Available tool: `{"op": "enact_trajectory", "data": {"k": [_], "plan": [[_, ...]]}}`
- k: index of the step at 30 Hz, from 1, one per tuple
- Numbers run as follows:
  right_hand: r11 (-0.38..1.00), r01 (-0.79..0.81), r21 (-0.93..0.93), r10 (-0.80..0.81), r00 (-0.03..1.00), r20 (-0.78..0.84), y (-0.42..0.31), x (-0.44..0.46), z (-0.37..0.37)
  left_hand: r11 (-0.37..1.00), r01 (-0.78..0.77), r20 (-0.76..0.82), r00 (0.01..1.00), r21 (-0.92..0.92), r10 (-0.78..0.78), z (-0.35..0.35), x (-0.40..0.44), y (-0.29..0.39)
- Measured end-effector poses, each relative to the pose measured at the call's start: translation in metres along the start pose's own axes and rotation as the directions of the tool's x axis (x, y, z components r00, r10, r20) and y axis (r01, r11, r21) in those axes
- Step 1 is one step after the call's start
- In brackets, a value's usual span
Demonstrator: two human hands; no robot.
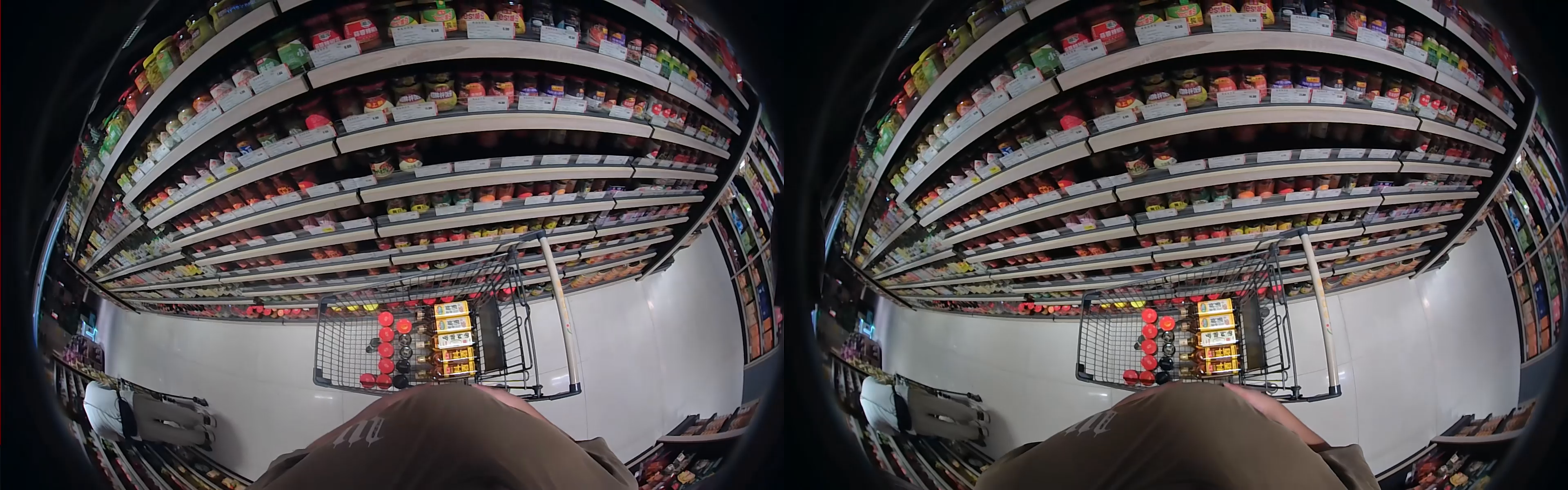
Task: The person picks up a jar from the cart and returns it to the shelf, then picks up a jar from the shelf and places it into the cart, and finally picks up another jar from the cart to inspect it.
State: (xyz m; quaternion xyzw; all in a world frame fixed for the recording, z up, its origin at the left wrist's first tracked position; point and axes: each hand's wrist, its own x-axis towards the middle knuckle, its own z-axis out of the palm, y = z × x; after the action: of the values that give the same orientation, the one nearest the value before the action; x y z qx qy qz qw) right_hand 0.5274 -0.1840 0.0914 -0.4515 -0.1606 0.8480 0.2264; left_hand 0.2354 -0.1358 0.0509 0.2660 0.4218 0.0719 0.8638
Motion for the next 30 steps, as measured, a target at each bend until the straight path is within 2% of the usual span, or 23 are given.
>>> {"op": "enact_trajectory", "data": {"k": [1, 2, 4, 5, 7, 8, 9, 10, 11, 12, 13, 14, 15, 16, 17, 18, 20, 22, 24, 25, 26, 28, 30], "plan": [[0.996, 0.051, -0.077, -0.055, 0.997, -0.049, 0.004, 0.009, 0.001, 1.0, -0.006, -0.015, 1.0, 0.016, 0.007, -0.008, 0.0, 0.0], [0.996, 0.051, -0.075, -0.055, 0.997, -0.052, 0.01, 0.022, 0.001, 0.999, -0.009, -0.033, 0.999, 0.043, 0.01, -0.015, 0.0, -0.002], [0.949, 0.161, -0.269, -0.197, 0.974, -0.114, 0.023, 0.061, -0.007, 0.991, -0.025, -0.083, 0.996, 0.131, 0.036, -0.034, -0.001, -0.004], [0.949, 0.161, -0.269, -0.2, 0.972, -0.124, 0.036, 0.082, -0.015, 0.982, -0.037, -0.112, 0.992, 0.185, 0.059, -0.045, 0.0, -0.004], [0.818, 0.242, -0.521, -0.438, 0.85, -0.292, 0.05, 0.107, -0.019, 0.949, -0.068, -0.178, 0.976, 0.307, 0.127, -0.072, 0.005, -0.006], [0.821, 0.235, -0.521, -0.437, 0.846, -0.307, 0.047, 0.107, -0.016, 0.926, -0.084, -0.209, 0.963, 0.368, 0.171, -0.086, 0.01, -0.008], [0.612, 0.045, -0.79, -0.47, 0.823, -0.318, 0.027, 0.093, 0.004, 0.912, -0.122, -0.219, 0.95, 0.391, 0.221, -0.104, 0.017, -0.008], [0.318, -0.169, -0.933, -0.497, 0.808, -0.316, 0.015, 0.084, 0.02, 0.896, -0.157, -0.228, 0.935, 0.415, 0.27, -0.123, 0.025, -0.008], [0.189, -0.157, -0.969, -0.52, 0.821, -0.234, 0.022, 0.089, 0.014, 0.859, -0.223, -0.259, 0.892, 0.461, 0.37, -0.137, 0.028, -0.012], [0.201, -0.178, -0.963, -0.499, 0.828, -0.257, 0.027, 0.096, 0.004, 0.754, -0.143, -0.336, 0.831, 0.641, 0.444, -0.145, 0.028, -0.005], [0.021, -0.128, -0.992, -0.542, 0.832, -0.119, 0.036, 0.105, -0.01, 0.739, -0.087, -0.291, 0.883, 0.668, 0.368, -0.165, 0.03, 0.0], [-0.149, -0.072, -0.986, -0.544, 0.839, 0.021, 0.054, 0.108, -0.015, 0.793, 0.029, -0.308, 0.93, 0.608, 0.201, -0.209, 0.059, -0.023], [-0.203, -0.105, -0.973, -0.468, 0.884, 0.002, 0.063, 0.109, -0.015, 0.645, 0.098, -0.352, 0.893, 0.758, 0.279, -0.203, 0.038, -0.003], [-0.259, -0.125, -0.958, -0.385, 0.923, -0.016, 0.056, 0.112, -0.014, 0.496, 0.111, -0.345, 0.845, 0.861, 0.409, -0.236, 0.056, -0.026], [-0.269, -0.183, -0.945, -0.289, 0.952, -0.102, 0.045, 0.11, -0.002, 0.599, 0.12, -0.364, 0.88, 0.792, 0.306, -0.245, 0.05, -0.019], [-0.24, -0.221, -0.945, -0.265, 0.952, -0.156, 0.024, 0.103, 0.022, 0.703, 0.209, -0.435, 0.887, 0.68, 0.156, -0.238, 0.035, 0.001], [-0.245, -0.248, -0.937, -0.266, 0.947, -0.181, 0.04, 0.116, 0.005, 0.663, 0.269, -0.427, 0.901, 0.699, 0.084, -0.268, 0.038, -0.004], [-0.246, -0.307, -0.92, -0.284, 0.93, -0.234, 0.038, 0.117, 0.009, 0.501, 0.254, -0.399, 0.894, 0.827, 0.205, -0.3, 0.047, -0.021], [-0.261, -0.335, -0.905, -0.252, 0.929, -0.271, 0.029, 0.116, 0.018, 0.475, 0.343, -0.446, 0.887, 0.81, 0.119, -0.316, 0.05, -0.025], [-0.196, -0.399, -0.896, -0.157, 0.915, -0.373, 0.022, 0.116, 0.026, 0.513, 0.396, -0.488, 0.872, 0.761, 0.052, -0.315, 0.047, -0.02], [-0.202, -0.391, -0.898, -0.12, 0.92, -0.373, 0.016, 0.115, 0.028, 0.532, 0.363, -0.483, 0.87, 0.765, 0.1, -0.311, 0.041, -0.017], [-0.202, -0.414, -0.888, -0.106, 0.91, -0.4, 0.02, 0.119, 0.025, 0.474, 0.414, -0.527, 0.84, 0.777, 0.131, -0.319, 0.048, -0.03], [-0.197, -0.418, -0.887, -0.093, 0.908, -0.408, 0.022, 0.12, 0.022, 0.439, 0.486, -0.541, 0.841, 0.756, 0.001, -0.327, 0.06, -0.039]]}}
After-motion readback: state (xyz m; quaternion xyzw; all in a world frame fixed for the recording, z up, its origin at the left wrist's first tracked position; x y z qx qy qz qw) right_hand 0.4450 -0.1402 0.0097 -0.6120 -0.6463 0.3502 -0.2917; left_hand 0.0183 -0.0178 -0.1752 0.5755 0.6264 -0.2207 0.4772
